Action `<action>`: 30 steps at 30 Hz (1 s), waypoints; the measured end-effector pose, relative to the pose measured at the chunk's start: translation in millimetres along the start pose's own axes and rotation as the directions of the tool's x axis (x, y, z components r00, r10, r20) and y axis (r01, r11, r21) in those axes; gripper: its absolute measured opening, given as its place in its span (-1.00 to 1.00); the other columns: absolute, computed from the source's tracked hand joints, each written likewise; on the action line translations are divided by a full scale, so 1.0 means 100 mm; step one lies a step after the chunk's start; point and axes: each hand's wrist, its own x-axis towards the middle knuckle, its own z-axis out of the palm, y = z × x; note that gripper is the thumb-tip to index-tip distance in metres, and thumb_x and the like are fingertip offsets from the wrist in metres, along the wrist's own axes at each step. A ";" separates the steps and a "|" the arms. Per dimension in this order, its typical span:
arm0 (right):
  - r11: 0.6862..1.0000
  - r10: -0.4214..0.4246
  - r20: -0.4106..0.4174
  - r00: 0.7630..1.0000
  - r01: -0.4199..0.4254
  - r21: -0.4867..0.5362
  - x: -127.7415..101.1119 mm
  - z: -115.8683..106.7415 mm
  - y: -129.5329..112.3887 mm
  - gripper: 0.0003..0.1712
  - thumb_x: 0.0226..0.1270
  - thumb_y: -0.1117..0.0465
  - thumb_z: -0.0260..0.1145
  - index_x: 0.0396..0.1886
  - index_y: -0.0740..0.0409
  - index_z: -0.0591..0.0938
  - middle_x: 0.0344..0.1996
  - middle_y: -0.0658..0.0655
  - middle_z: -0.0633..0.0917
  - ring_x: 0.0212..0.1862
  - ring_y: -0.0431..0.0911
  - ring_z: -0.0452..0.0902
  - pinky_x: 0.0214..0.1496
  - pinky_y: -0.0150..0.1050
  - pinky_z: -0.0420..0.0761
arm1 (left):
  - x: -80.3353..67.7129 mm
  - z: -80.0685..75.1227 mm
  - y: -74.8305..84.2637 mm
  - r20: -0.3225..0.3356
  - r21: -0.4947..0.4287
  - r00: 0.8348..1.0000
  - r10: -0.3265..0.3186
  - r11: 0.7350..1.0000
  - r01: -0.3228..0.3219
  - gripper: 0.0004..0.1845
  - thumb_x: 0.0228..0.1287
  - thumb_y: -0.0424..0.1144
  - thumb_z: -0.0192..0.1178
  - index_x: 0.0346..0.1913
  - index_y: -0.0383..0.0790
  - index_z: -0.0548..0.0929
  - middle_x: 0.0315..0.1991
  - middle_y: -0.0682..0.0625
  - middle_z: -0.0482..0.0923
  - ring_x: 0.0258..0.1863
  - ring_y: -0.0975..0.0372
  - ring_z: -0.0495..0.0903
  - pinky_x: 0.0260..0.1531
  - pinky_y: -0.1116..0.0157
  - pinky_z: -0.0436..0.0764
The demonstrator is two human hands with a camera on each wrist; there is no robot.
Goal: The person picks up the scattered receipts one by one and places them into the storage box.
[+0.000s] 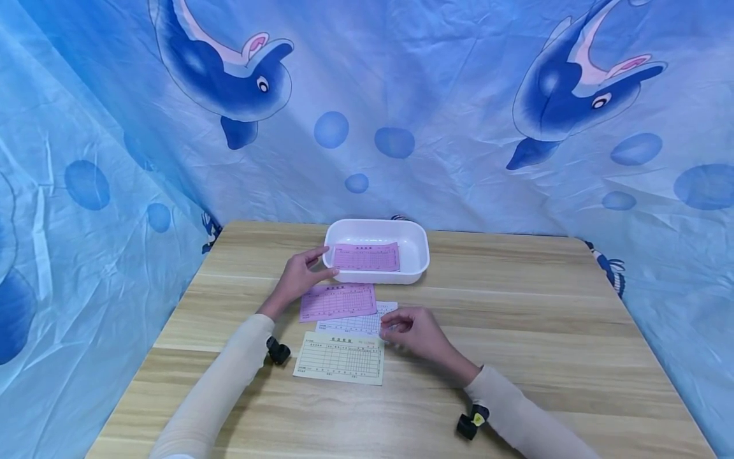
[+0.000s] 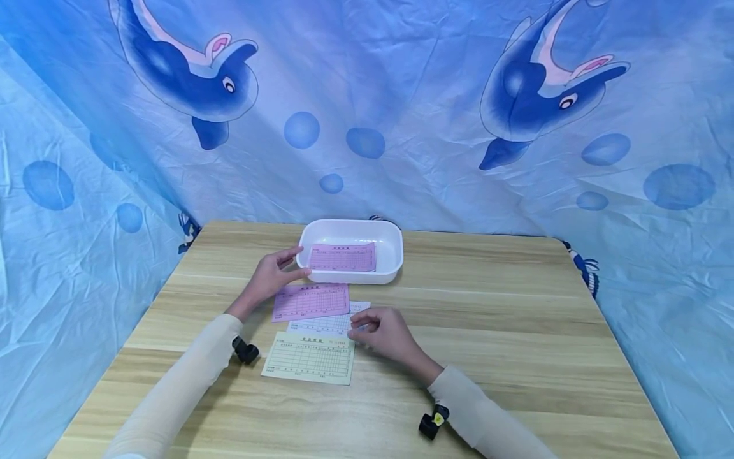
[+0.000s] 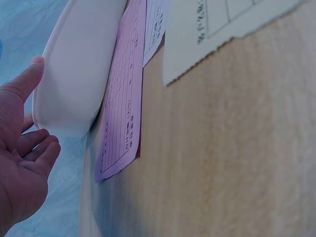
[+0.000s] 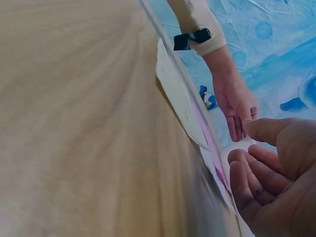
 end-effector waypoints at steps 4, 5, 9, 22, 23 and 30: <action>0.999 -0.019 -0.006 1.000 0.019 -0.041 -0.02 0.03 0.04 -0.68 0.18 0.18 0.58 -0.08 0.17 0.79 -0.25 0.00 0.79 -0.43 -0.15 0.64 -0.48 -0.33 0.70 | -0.01 0.00 -0.01 -0.002 0.000 1.000 0.004 1.000 -0.004 -0.19 0.18 0.02 0.51 0.43 -0.24 0.48 0.46 -0.18 0.40 0.45 -0.08 0.38 0.47 0.03 0.40; 0.998 -0.021 -0.005 1.000 0.021 -0.052 -0.02 0.04 0.04 -0.68 0.17 0.18 0.59 -0.08 0.16 0.79 -0.25 -0.01 0.79 -0.42 -0.16 0.64 -0.47 -0.34 0.69 | -0.01 0.00 -0.01 -0.003 0.000 1.000 0.005 1.000 -0.005 -0.19 0.18 0.02 0.51 0.43 -0.24 0.48 0.45 -0.18 0.40 0.45 -0.08 0.38 0.46 0.03 0.40; 0.994 -0.018 -0.006 1.000 0.017 -0.108 -0.04 0.07 0.05 -0.66 0.12 0.16 0.62 -0.10 0.10 0.80 -0.27 -0.07 0.79 -0.42 -0.19 0.59 -0.45 -0.39 0.63 | 0.00 0.00 -0.03 0.001 0.002 1.000 0.016 1.000 -0.016 -0.17 0.17 0.07 0.51 0.43 -0.23 0.48 0.46 -0.18 0.40 0.45 -0.08 0.38 0.46 0.01 0.40; 0.982 -0.017 -0.005 1.000 0.016 -0.188 -0.04 0.14 0.07 -0.65 0.00 0.20 0.67 -0.16 0.04 0.80 -0.35 -0.11 0.74 -0.49 -0.25 0.46 -0.52 -0.43 0.49 | 0.01 0.01 -0.03 0.001 -0.001 1.000 0.015 1.000 -0.015 -0.18 0.17 0.03 0.51 0.43 -0.25 0.48 0.46 -0.19 0.40 0.45 -0.08 0.38 0.46 0.02 0.41; 0.981 -0.017 -0.005 1.000 0.015 -0.193 -0.04 0.14 0.07 -0.65 0.00 0.20 0.67 -0.17 0.04 0.80 -0.35 -0.11 0.74 -0.49 -0.25 0.46 -0.52 -0.43 0.49 | 0.01 0.01 -0.03 0.001 0.001 1.000 0.015 1.000 -0.015 -0.18 0.17 0.03 0.51 0.43 -0.25 0.48 0.45 -0.19 0.40 0.44 -0.08 0.38 0.46 0.02 0.41; 0.976 -0.025 0.009 1.000 0.026 -0.216 -0.03 0.18 0.04 -0.65 -0.03 0.28 0.67 -0.19 0.11 0.78 -0.41 -0.08 0.72 -0.48 -0.24 0.49 -0.48 -0.42 0.52 | 0.00 0.01 -0.02 -0.002 0.001 1.000 0.024 1.000 -0.024 -0.19 0.18 0.01 0.51 0.42 -0.27 0.48 0.44 -0.19 0.42 0.43 -0.08 0.40 0.45 0.02 0.42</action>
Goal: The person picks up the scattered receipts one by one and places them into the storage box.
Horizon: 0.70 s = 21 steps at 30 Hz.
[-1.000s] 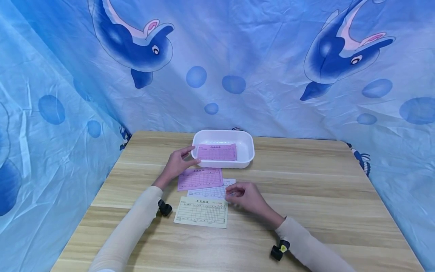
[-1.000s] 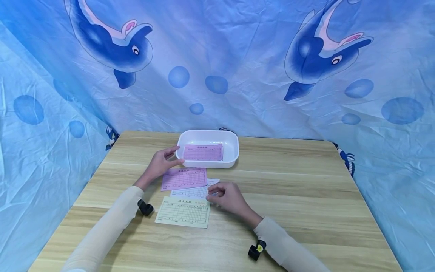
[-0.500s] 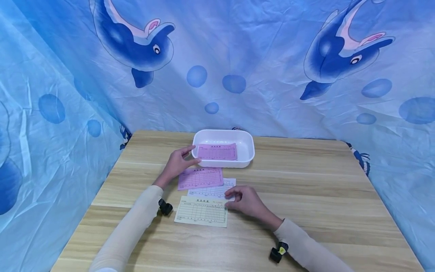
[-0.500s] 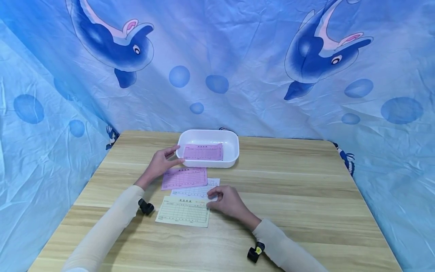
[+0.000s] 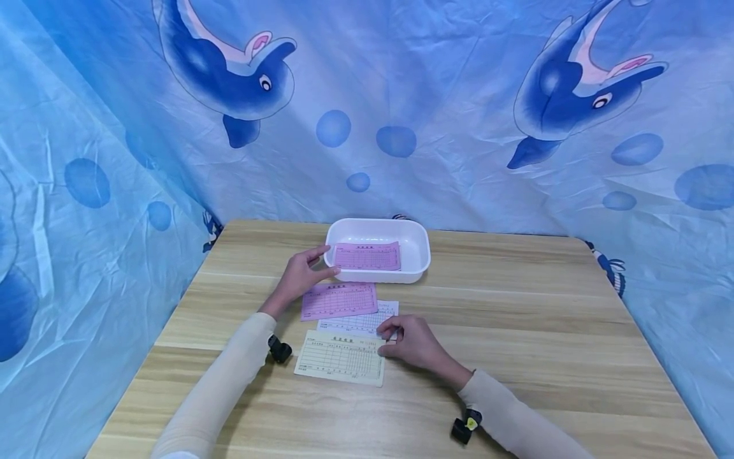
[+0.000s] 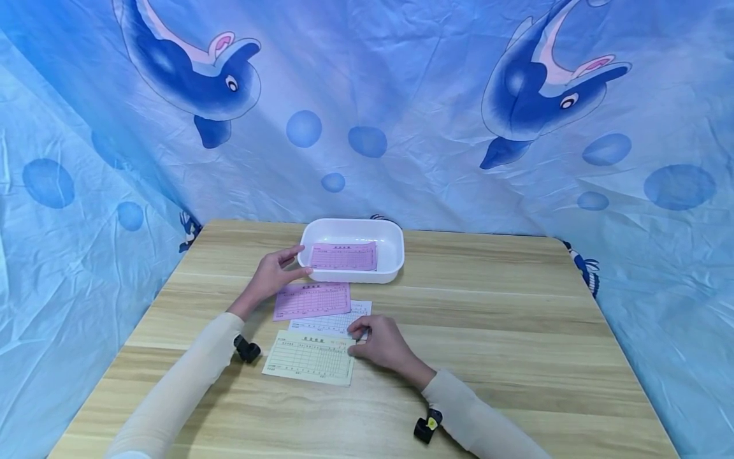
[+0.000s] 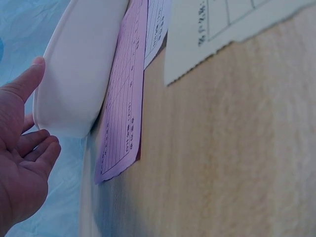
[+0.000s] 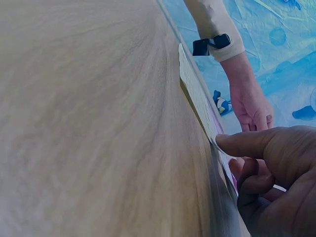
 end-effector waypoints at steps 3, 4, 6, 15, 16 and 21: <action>1.000 -0.005 -0.002 1.000 0.005 -0.008 0.01 0.01 -0.01 -0.68 -0.02 0.31 0.65 -0.21 0.13 0.78 -0.48 -0.12 0.71 -0.48 -0.26 0.51 -0.47 -0.42 0.54 | 0.00 0.00 0.00 -0.003 -0.003 1.000 0.002 1.000 -0.002 -0.19 0.18 0.01 0.51 0.42 -0.28 0.48 0.44 -0.21 0.41 0.43 -0.09 0.40 0.45 0.02 0.42; 1.000 -0.008 -0.002 1.000 0.008 -0.011 0.01 0.01 -0.01 -0.69 -0.01 0.32 0.64 -0.22 0.13 0.78 -0.50 -0.13 0.70 -0.49 -0.26 0.51 -0.47 -0.42 0.55 | 0.00 0.00 0.00 -0.004 -0.004 1.000 0.003 1.000 -0.003 -0.19 0.17 0.01 0.51 0.42 -0.29 0.48 0.44 -0.21 0.41 0.43 -0.09 0.40 0.45 0.02 0.43; 1.000 -0.013 -0.004 1.000 0.013 -0.022 0.01 0.02 -0.01 -0.74 0.02 0.33 0.61 -0.25 0.13 0.79 -0.52 -0.15 0.70 -0.48 -0.28 0.52 -0.46 -0.42 0.57 | 0.00 0.00 0.00 -0.002 -0.006 1.000 0.008 1.000 -0.008 -0.18 0.18 0.01 0.51 0.42 -0.30 0.47 0.45 -0.22 0.40 0.43 -0.10 0.40 0.45 0.01 0.42; 0.998 -0.048 -0.017 0.999 0.047 -0.030 0.00 -0.02 -0.02 -0.98 0.20 0.25 0.50 -0.38 0.09 0.82 -0.52 -0.16 0.67 -0.47 -0.31 0.51 -0.45 -0.43 0.57 | -0.01 -0.01 0.02 -0.002 -0.008 1.000 0.014 1.000 -0.014 -0.18 0.17 -0.01 0.52 0.42 -0.32 0.47 0.45 -0.23 0.40 0.43 -0.11 0.40 0.45 0.01 0.42; 0.998 -0.050 -0.021 0.999 0.049 -0.030 0.00 -0.02 -0.02 -0.97 0.22 0.24 0.49 -0.38 0.09 0.82 -0.52 -0.16 0.67 -0.47 -0.31 0.50 -0.46 -0.43 0.56 | -0.01 -0.01 0.02 -0.003 -0.007 1.000 0.012 1.000 -0.012 -0.18 0.17 0.00 0.52 0.41 -0.31 0.47 0.45 -0.22 0.40 0.43 -0.11 0.40 0.45 0.01 0.42; 0.999 -0.037 -0.043 0.998 0.037 -0.018 0.01 -0.04 -0.02 -0.94 0.27 0.22 0.45 -0.39 0.09 0.79 -0.52 -0.16 0.65 -0.48 -0.29 0.49 -0.48 -0.43 0.53 | -0.01 -0.01 0.01 -0.005 -0.009 1.000 0.000 1.000 0.000 -0.18 0.16 0.01 0.52 0.41 -0.30 0.48 0.45 -0.22 0.41 0.43 -0.10 0.40 0.45 0.02 0.42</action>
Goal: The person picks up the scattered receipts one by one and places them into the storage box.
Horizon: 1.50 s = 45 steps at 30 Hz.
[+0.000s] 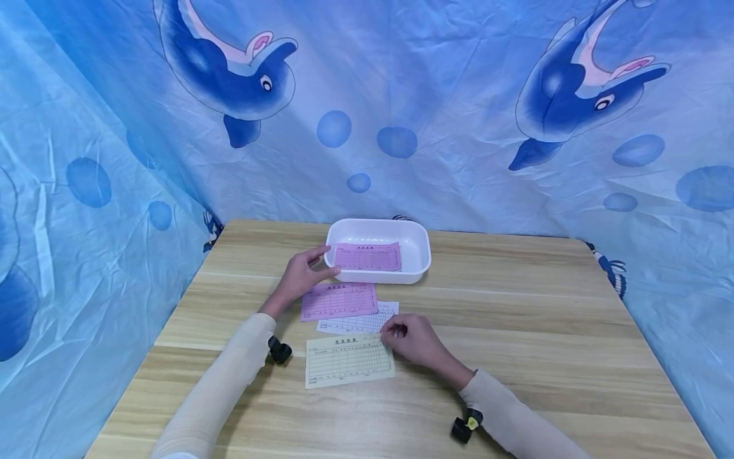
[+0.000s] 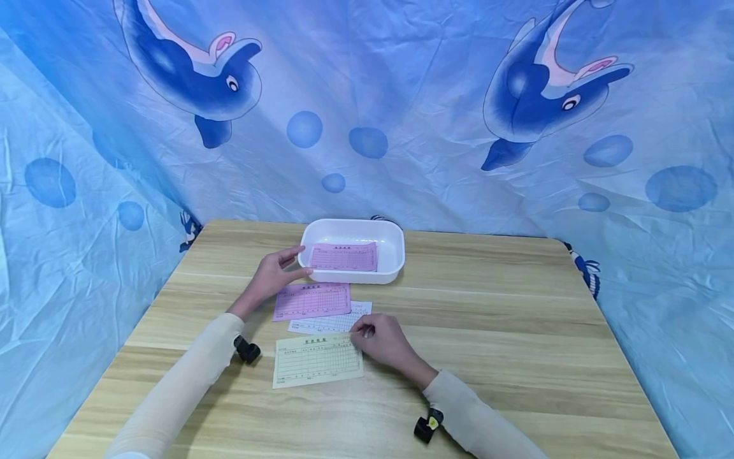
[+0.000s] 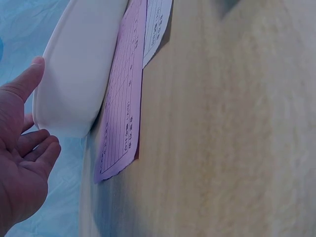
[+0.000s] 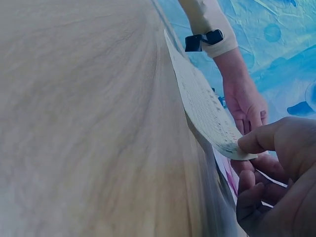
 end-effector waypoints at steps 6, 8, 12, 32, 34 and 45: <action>0.999 0.003 -0.035 0.999 -0.002 0.054 0.00 -0.01 -0.01 -0.95 0.28 0.26 0.40 -0.35 0.08 0.77 -0.51 -0.14 0.66 -0.44 -0.25 0.53 -0.43 -0.42 0.58 | 0.00 0.00 0.00 0.006 -0.002 1.000 -0.004 1.000 0.004 -0.19 0.17 0.00 0.52 0.41 -0.30 0.48 0.45 -0.21 0.40 0.43 -0.11 0.40 0.45 0.00 0.42; 0.997 0.012 -0.041 0.999 -0.009 0.079 0.00 -0.01 -0.01 -0.96 0.30 0.25 0.40 -0.32 0.08 0.76 -0.48 -0.14 0.68 -0.40 -0.24 0.56 -0.38 -0.40 0.63 | 0.00 0.00 0.00 0.003 0.002 1.000 -0.003 1.000 0.003 -0.19 0.17 0.00 0.52 0.41 -0.30 0.49 0.45 -0.21 0.41 0.42 -0.11 0.41 0.44 0.00 0.43; 0.994 0.018 -0.054 0.998 -0.012 0.109 0.00 -0.01 -0.01 -0.94 0.36 0.21 0.41 -0.29 0.09 0.75 -0.43 -0.14 0.71 -0.34 -0.25 0.61 -0.28 -0.38 0.69 | 0.00 0.01 0.00 0.001 0.006 1.000 0.000 1.000 0.000 -0.20 0.17 -0.01 0.52 0.40 -0.30 0.49 0.44 -0.22 0.41 0.42 -0.12 0.41 0.44 -0.01 0.43; 0.951 0.103 -0.041 0.994 -0.086 0.298 0.02 -0.17 -0.07 -0.91 0.31 0.37 0.44 -0.20 0.27 0.76 -0.29 0.19 0.78 -0.29 -0.12 0.69 -0.31 -0.40 0.71 | -0.01 -0.01 0.03 0.004 0.021 1.000 -0.013 1.000 0.013 -0.17 0.17 0.03 0.51 0.43 -0.28 0.47 0.46 -0.22 0.39 0.42 -0.14 0.40 0.44 -0.02 0.42; 0.945 0.111 -0.035 0.993 -0.095 0.314 0.02 -0.20 -0.10 -0.90 0.31 0.41 0.43 -0.20 0.32 0.75 -0.27 0.23 0.78 -0.26 -0.09 0.70 -0.27 -0.39 0.72 | -0.01 -0.01 0.03 0.004 0.024 1.000 -0.016 1.000 0.015 -0.16 0.17 0.04 0.51 0.43 -0.28 0.46 0.47 -0.23 0.37 0.42 -0.14 0.39 0.44 -0.03 0.42; 0.921 0.113 -0.064 0.992 -0.081 0.381 0.07 -0.30 -0.04 -0.86 0.29 0.31 0.48 -0.19 0.26 0.76 -0.27 0.16 0.80 -0.26 -0.18 0.71 -0.18 -0.39 0.73 | -0.01 -0.01 0.02 0.007 0.022 1.000 0.000 1.000 0.000 -0.16 0.18 0.04 0.51 0.43 -0.29 0.47 0.46 -0.23 0.38 0.43 -0.13 0.39 0.44 -0.01 0.43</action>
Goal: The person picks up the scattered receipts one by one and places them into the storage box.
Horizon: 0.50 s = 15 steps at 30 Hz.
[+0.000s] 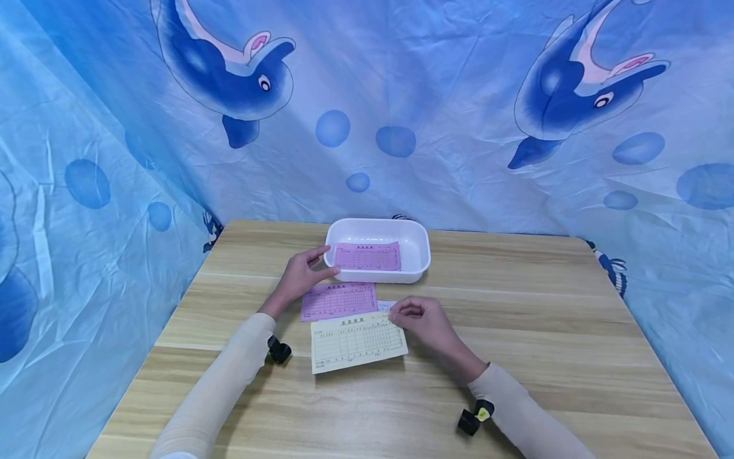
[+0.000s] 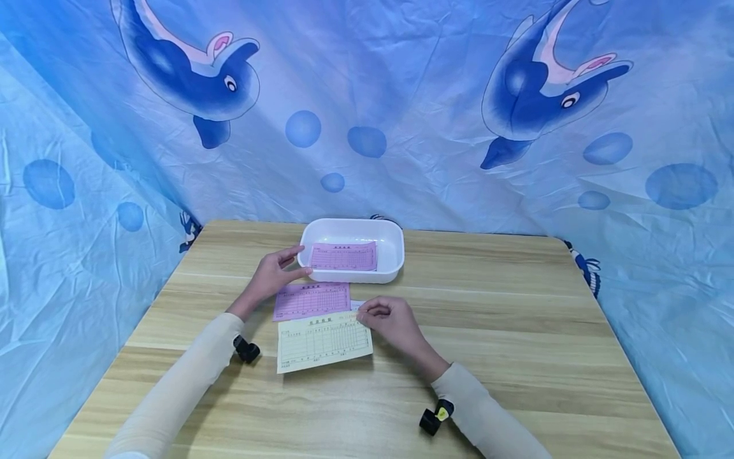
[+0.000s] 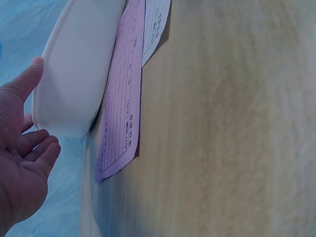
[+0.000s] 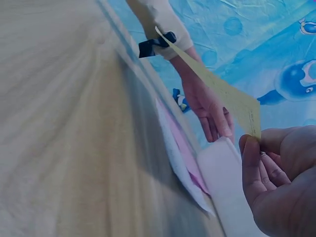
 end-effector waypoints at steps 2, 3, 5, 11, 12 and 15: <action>1.000 -0.012 -0.010 1.000 0.012 -0.003 0.02 -0.02 0.00 -0.86 0.28 0.31 0.49 -0.19 0.26 0.76 -0.26 0.16 0.80 -0.26 -0.18 0.72 -0.17 -0.38 0.74 | 0.00 0.00 0.00 0.000 0.001 1.000 0.000 1.000 0.000 -0.17 0.17 0.04 0.51 0.43 -0.29 0.47 0.46 -0.23 0.39 0.42 -0.13 0.40 0.44 -0.01 0.43; 1.000 -0.012 -0.014 1.000 0.012 -0.009 0.03 -0.03 -0.01 -0.85 0.28 0.31 0.49 -0.19 0.27 0.76 -0.26 0.17 0.80 -0.27 -0.18 0.72 -0.17 -0.39 0.75 | 0.00 0.00 0.00 -0.001 0.002 1.000 -0.002 1.000 0.002 -0.17 0.17 0.04 0.51 0.43 -0.28 0.47 0.46 -0.23 0.39 0.42 -0.13 0.40 0.44 -0.01 0.43; 1.000 -0.005 -0.028 1.000 0.004 -0.021 0.06 -0.05 -0.05 -0.85 0.29 0.31 0.48 -0.18 0.28 0.76 -0.25 0.17 0.80 -0.27 -0.20 0.71 -0.17 -0.39 0.74 | 0.01 0.00 0.00 -0.006 0.005 1.000 -0.005 1.000 0.005 -0.17 0.16 0.03 0.52 0.42 -0.28 0.48 0.45 -0.22 0.40 0.41 -0.13 0.41 0.43 -0.01 0.44; 0.998 -0.031 -0.049 0.998 0.028 -0.052 0.06 -0.13 -0.34 -0.83 0.30 0.38 0.45 -0.16 0.39 0.74 -0.25 0.26 0.80 -0.28 -0.22 0.71 -0.18 -0.39 0.76 | 0.01 0.00 0.00 -0.005 0.001 1.000 0.001 1.000 -0.001 -0.18 0.17 0.00 0.52 0.41 -0.30 0.48 0.45 -0.24 0.39 0.42 -0.13 0.41 0.44 -0.01 0.43; 0.997 -0.046 -0.053 0.998 0.043 -0.057 0.05 -0.14 -0.40 -0.84 0.30 0.39 0.45 -0.16 0.40 0.74 -0.25 0.27 0.80 -0.29 -0.21 0.72 -0.19 -0.38 0.76 | 0.01 0.00 0.00 -0.003 0.000 1.000 -0.001 1.000 0.001 -0.18 0.17 0.00 0.52 0.41 -0.31 0.48 0.45 -0.24 0.39 0.42 -0.13 0.40 0.44 -0.01 0.43; 0.994 -0.088 -0.067 0.994 0.084 -0.066 0.04 -0.18 -0.57 -0.85 0.30 0.40 0.44 -0.18 0.42 0.74 -0.28 0.28 0.80 -0.30 -0.22 0.71 -0.22 -0.40 0.75 | 0.01 0.00 0.00 0.001 -0.003 1.000 -0.009 1.000 0.009 -0.18 0.17 0.01 0.52 0.42 -0.29 0.47 0.46 -0.24 0.38 0.43 -0.13 0.39 0.44 0.00 0.42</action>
